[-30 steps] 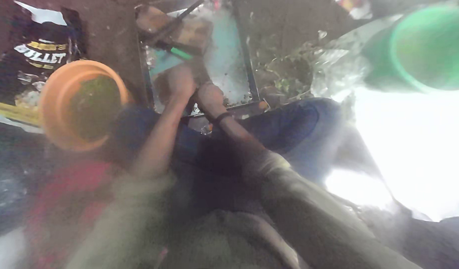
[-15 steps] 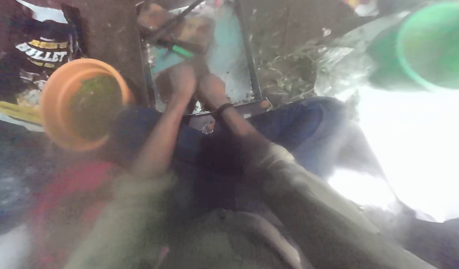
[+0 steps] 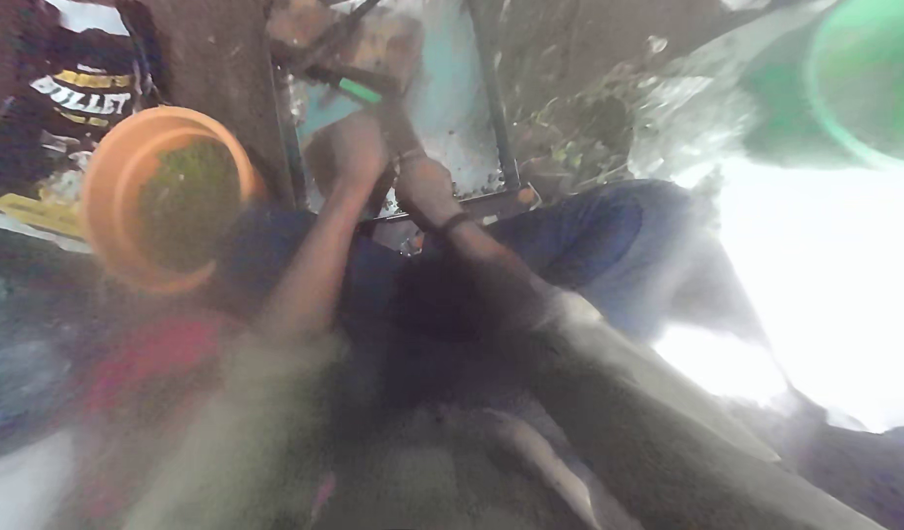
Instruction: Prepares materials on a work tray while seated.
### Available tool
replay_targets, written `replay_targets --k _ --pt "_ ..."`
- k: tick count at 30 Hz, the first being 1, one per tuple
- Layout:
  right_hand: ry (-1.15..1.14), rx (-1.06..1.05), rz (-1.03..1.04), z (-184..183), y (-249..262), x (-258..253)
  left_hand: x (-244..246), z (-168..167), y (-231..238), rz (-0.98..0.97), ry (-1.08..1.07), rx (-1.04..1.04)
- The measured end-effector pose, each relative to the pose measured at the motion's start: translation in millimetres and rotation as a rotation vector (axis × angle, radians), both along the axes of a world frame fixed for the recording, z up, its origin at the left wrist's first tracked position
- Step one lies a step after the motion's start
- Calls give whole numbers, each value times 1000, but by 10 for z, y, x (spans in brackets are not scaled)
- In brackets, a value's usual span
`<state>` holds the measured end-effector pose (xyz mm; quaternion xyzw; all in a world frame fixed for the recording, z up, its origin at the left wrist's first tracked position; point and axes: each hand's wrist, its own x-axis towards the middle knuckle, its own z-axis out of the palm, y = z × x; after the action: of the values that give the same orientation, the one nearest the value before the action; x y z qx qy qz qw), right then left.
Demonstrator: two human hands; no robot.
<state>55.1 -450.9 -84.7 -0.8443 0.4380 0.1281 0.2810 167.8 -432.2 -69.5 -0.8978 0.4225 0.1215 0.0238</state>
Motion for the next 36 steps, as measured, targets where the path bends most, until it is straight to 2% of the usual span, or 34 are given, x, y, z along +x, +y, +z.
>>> replay_targets --k 3,5,7,13,16,22,30,33,36 --pt "-53 -17 -4 37 246 -412 -30 57 -34 43 29 5" --pt "28 7 -6 67 152 -355 -33 11 -30 61 16 -15" --pt "92 98 -45 356 49 -266 -14 -7 -29 64 16 -14" --pt "-42 -20 26 189 -245 205 26 -72 -20 74 -48 -20" --pt "-29 -8 -4 130 -248 317 -23 5 10 97 8 -10" --pt "-18 -6 47 48 -276 207 15 6 -9 47 29 -16" --pt "85 15 14 57 126 -336 -3 44 -23 25 34 -5" --pt "62 62 0 292 28 -293 10 4 -13 41 53 -21" --pt "-19 -21 43 235 -156 40 49 -48 -21 75 11 -51"
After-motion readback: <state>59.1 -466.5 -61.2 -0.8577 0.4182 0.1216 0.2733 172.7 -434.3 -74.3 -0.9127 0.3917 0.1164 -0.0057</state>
